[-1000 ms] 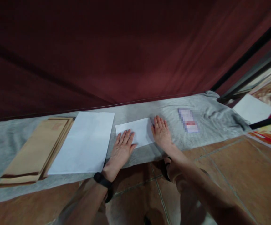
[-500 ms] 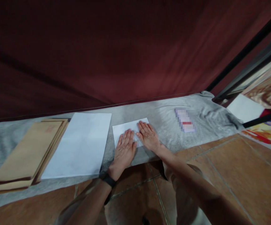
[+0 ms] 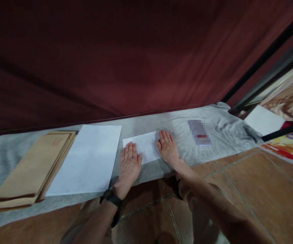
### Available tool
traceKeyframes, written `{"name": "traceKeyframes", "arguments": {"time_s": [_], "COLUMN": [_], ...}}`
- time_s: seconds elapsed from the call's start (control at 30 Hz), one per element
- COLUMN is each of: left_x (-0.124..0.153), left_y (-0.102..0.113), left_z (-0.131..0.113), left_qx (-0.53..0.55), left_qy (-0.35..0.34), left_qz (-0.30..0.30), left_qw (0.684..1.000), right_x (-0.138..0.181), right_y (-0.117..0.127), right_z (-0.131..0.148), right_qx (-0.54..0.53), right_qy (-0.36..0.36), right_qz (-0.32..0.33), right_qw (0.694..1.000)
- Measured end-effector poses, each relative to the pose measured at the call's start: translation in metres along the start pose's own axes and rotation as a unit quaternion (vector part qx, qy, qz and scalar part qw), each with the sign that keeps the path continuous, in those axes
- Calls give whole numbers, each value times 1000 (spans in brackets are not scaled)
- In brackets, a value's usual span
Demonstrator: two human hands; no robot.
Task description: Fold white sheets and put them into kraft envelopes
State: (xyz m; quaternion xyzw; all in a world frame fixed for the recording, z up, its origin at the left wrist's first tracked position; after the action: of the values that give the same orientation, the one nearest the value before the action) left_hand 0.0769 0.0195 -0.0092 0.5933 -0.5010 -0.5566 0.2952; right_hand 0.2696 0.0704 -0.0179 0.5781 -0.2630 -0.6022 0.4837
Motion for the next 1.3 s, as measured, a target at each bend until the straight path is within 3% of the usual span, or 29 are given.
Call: {"name": "traceKeyframes", "arguments": {"time_s": [0.2, 0.4, 0.73, 1.07, 1.3], "left_x": [4, 5, 2, 7, 4], "left_y": [-5, 0, 11, 11, 17], "left_z": [-34, -15, 20, 20, 13], "left_qx": [13, 24, -7, 46, 37], "left_qy": [-94, -118, -91, -152, -204], "left_qz": [50, 67, 41, 46, 68], "left_qw": [994, 991, 995, 986, 976], "right_x": [4, 6, 2, 4, 10], "right_y": [-6, -12, -6, 1, -7], "right_z": [44, 22, -8, 27, 26], "right_qx": [-83, -40, 10, -42, -28], "right_qy": [119, 76, -1, 51, 65], "right_qz": [47, 17, 6, 22, 37], "right_qw": [988, 996, 1000, 998, 997]}}
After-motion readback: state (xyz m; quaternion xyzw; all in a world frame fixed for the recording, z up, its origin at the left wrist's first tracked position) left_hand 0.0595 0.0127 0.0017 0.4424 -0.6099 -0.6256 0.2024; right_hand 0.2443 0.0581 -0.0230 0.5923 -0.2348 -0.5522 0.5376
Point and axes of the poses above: each hand's wrist, its own x-axis away from the middle knuckle, its own y-axis out of the back of the hand, z = x × y, the point moved 4 cm from there along -x, towards the middle knuckle, and after that the axes turned 10 degrees about -z, right-handed, at the moved point
